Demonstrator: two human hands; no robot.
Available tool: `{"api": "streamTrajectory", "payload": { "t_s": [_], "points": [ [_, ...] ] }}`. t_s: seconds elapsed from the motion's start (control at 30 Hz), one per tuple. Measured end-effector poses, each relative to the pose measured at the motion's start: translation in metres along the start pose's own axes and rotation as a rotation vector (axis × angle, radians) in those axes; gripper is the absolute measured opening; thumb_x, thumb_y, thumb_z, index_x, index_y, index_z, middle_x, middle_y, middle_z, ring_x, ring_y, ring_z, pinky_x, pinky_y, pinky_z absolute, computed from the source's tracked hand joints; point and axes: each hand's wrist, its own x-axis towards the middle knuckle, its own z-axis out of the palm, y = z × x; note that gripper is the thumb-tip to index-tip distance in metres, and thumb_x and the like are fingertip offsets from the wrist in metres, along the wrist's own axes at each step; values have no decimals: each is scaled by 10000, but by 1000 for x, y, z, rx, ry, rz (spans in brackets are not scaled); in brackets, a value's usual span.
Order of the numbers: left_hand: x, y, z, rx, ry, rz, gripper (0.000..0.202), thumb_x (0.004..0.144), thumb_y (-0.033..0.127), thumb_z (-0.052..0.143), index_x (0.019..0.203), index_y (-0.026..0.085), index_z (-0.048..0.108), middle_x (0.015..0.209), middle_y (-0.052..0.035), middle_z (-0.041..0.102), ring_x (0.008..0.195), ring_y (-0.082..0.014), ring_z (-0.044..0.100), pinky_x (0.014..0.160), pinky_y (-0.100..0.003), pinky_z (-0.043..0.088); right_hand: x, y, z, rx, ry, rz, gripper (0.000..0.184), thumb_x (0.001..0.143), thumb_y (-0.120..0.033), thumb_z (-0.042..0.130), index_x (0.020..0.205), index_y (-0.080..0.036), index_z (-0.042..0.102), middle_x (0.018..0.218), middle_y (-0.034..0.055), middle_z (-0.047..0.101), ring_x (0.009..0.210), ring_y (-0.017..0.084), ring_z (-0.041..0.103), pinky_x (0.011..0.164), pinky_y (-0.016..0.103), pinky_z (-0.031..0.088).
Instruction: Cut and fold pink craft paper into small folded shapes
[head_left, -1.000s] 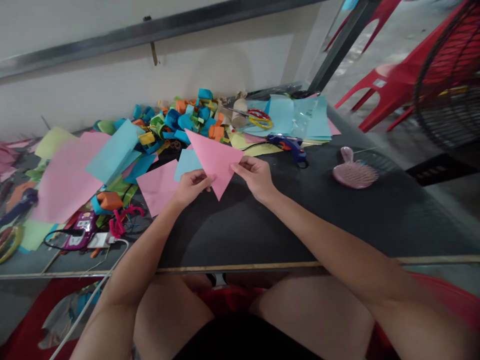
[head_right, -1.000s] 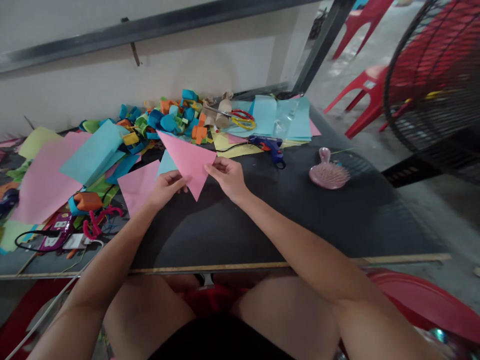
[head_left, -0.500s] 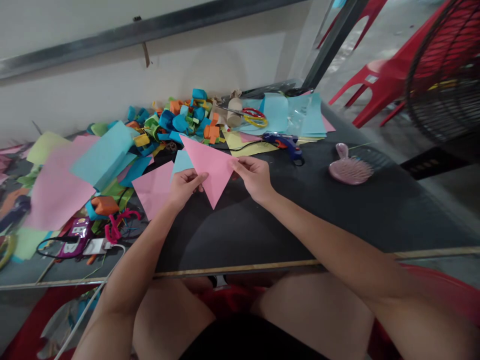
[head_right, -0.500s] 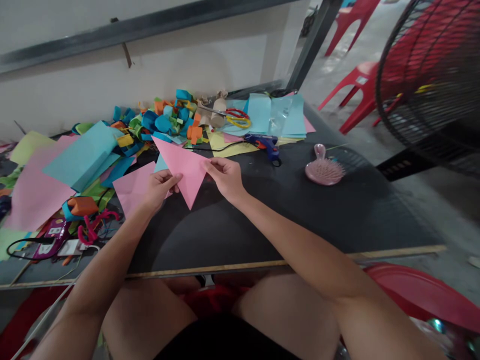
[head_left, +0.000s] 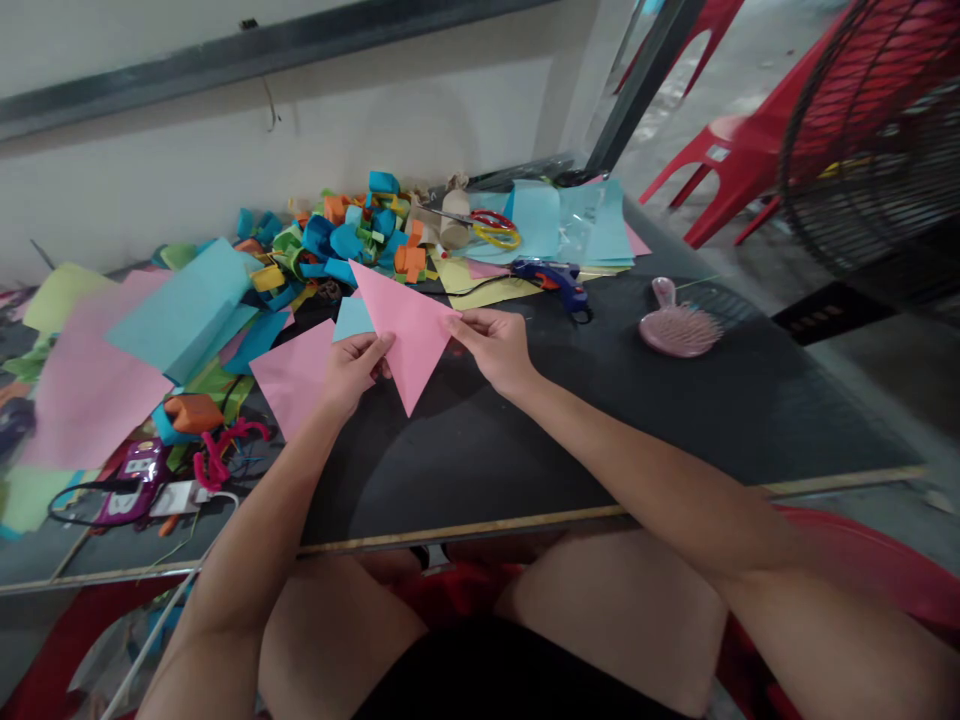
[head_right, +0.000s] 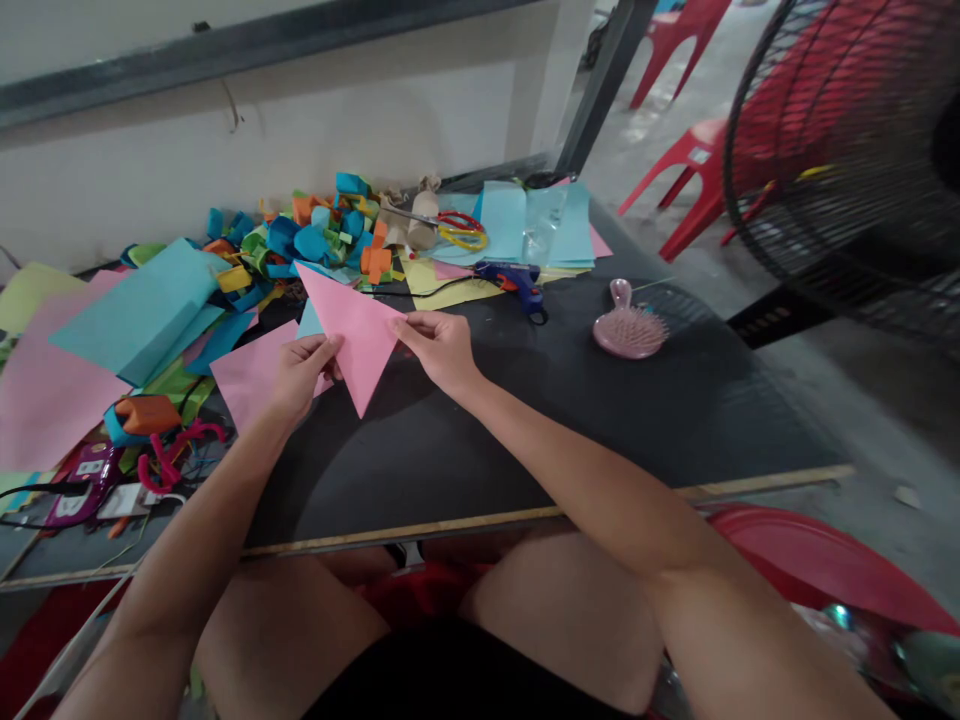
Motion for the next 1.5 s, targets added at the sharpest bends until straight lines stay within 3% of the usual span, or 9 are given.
{"api": "streamTrajectory", "payload": {
  "t_s": [0.57,0.7,1.0,1.3,1.5],
  "points": [
    [-1,3,2,24,25,-12,343,742,444,726,563,164,637,501,-7,586,441,-62,455,441,-208,302,8,5,-7,-89,-13,-36,371,685,-552,750,726,-183,744,615,17,686,523,128,590,502,264,474],
    [3,3,0,-48,104,-15,254,706,404,757,658,168,676,474,15,565,428,-55,456,431,-193,296,9,5,-10,-139,-40,-58,376,690,-551,747,718,-176,745,569,8,659,476,112,549,470,255,433],
    [8,1,-3,-162,188,5,200,704,342,749,668,176,643,512,40,530,437,-42,439,418,-181,290,3,1,-7,-120,-151,11,367,631,-539,792,737,-190,755,647,34,725,551,165,647,514,284,513],
    [12,-6,-8,-143,352,25,416,776,381,684,471,174,492,433,42,435,394,-43,388,393,-190,279,2,-3,-5,-73,-232,92,340,589,-483,834,697,-174,740,569,21,691,495,138,621,486,263,504],
    [14,-4,-12,-101,419,82,165,745,312,710,664,183,645,546,34,543,459,-48,484,409,-174,297,3,0,-6,-81,-283,116,372,606,-535,806,693,-180,735,566,22,689,475,124,610,480,258,511]
  ]
}}
